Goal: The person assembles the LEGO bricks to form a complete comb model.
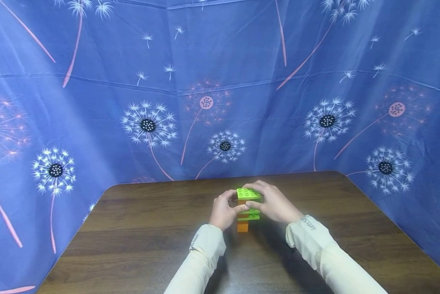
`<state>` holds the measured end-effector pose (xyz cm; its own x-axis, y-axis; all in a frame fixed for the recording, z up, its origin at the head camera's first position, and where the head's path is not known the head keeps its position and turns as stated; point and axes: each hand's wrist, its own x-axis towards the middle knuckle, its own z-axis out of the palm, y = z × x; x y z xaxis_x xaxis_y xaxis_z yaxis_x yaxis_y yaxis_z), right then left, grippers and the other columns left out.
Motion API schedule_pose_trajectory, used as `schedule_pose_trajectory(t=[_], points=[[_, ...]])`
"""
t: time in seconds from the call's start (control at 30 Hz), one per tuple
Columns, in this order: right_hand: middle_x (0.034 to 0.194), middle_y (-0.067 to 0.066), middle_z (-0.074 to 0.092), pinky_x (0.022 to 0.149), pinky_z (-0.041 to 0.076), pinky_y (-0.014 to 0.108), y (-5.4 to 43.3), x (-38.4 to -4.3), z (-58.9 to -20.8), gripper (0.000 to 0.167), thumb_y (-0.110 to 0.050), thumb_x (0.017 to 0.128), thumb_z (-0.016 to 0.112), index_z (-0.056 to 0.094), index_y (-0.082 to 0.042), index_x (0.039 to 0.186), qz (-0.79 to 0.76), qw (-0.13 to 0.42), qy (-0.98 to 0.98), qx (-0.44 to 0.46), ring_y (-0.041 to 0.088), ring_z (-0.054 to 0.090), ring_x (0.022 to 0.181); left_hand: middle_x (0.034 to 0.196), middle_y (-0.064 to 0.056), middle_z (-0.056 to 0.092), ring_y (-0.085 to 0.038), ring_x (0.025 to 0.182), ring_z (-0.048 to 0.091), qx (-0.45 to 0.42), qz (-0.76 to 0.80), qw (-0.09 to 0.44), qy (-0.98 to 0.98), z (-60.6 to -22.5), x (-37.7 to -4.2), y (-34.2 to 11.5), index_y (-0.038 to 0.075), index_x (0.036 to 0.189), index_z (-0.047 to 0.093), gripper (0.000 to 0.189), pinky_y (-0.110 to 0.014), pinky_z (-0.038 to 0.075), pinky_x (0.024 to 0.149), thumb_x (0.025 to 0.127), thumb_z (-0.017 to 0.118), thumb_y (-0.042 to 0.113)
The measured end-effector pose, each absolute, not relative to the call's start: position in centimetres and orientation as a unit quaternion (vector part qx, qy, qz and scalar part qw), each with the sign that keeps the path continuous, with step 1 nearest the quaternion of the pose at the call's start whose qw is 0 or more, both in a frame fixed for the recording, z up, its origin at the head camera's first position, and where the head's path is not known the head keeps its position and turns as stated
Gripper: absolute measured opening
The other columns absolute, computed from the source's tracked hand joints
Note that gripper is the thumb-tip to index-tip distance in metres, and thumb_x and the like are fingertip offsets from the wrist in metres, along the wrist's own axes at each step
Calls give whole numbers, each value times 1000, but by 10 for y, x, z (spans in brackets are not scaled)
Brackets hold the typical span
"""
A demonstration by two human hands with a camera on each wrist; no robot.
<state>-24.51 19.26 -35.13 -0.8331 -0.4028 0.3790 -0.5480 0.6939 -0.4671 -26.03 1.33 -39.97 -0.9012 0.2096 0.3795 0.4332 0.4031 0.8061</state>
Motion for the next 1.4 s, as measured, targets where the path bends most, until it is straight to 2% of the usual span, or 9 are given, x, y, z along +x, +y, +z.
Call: schedule_pose_trajectory(t=[0.17,0.33,0.57,0.73,0.83,0.97,1.17,1.27,1.4], points=[[121,11,67,98,49,55,190,-251,-350,49,-9,85,80,64,-3,131,284,117,-920,244,33,62,112,104,-13,72,-34,94,68,-191,-505,106,-835,-397,-266,13,1,116,70,39,-45,57,82,81,85,11],[123,13,66,99,48,56,185,-257,-347,51,-10,85,81,64,-2,132,263,119,-927,240,36,61,114,104,-13,73,-30,92,67,-179,-498,108,-842,-395,-271,12,2,117,70,40,-40,55,80,81,85,10],[126,15,65,104,43,60,181,-262,-345,54,-13,85,81,62,-4,135,246,111,-938,217,41,58,120,109,-17,74,-30,99,69,-165,-509,98,-839,-394,-276,14,1,121,69,42,-45,55,89,81,84,7],[136,19,60,110,34,66,184,-260,-347,56,-13,87,79,60,-5,138,256,100,-940,205,47,48,133,114,-17,71,-32,104,67,-159,-505,76,-845,-394,-275,15,4,126,65,46,-48,54,92,84,83,9],[135,19,60,109,36,64,185,-259,-349,58,-13,87,80,58,-5,140,255,105,-937,214,45,49,132,120,-16,69,-34,110,65,-157,-497,70,-851,-395,-274,15,4,133,60,55,-50,51,97,84,83,11],[134,17,60,106,42,60,185,-257,-352,67,-14,85,82,54,-6,145,252,122,-932,231,41,53,127,128,-17,65,-36,117,62,-158,-479,82,-860,-395,-271,13,3,140,54,66,-52,49,101,84,85,16],[143,20,54,109,38,62,188,-250,-355,75,-18,86,82,46,-6,151,266,153,-923,234,42,47,134,140,-19,58,-38,130,54,-139,-440,93,-882,-392,-264,8,4,143,52,70,-56,45,105,86,83,28],[147,22,50,111,35,64,189,-244,-357,73,-23,90,78,44,-4,152,272,171,-921,221,43,44,137,139,-19,59,-39,128,56,-115,-417,111,-895,-393,-258,3,4,141,55,66,-57,46,104,87,81,32],[147,24,49,111,33,65,195,-234,-365,67,-26,95,71,43,-3,152,267,203,-924,182,44,44,136,130,-19,64,-39,119,61,-92,-373,158,-910,-396,-250,-3,3,134,59,60,-57,49,96,86,80,33]])
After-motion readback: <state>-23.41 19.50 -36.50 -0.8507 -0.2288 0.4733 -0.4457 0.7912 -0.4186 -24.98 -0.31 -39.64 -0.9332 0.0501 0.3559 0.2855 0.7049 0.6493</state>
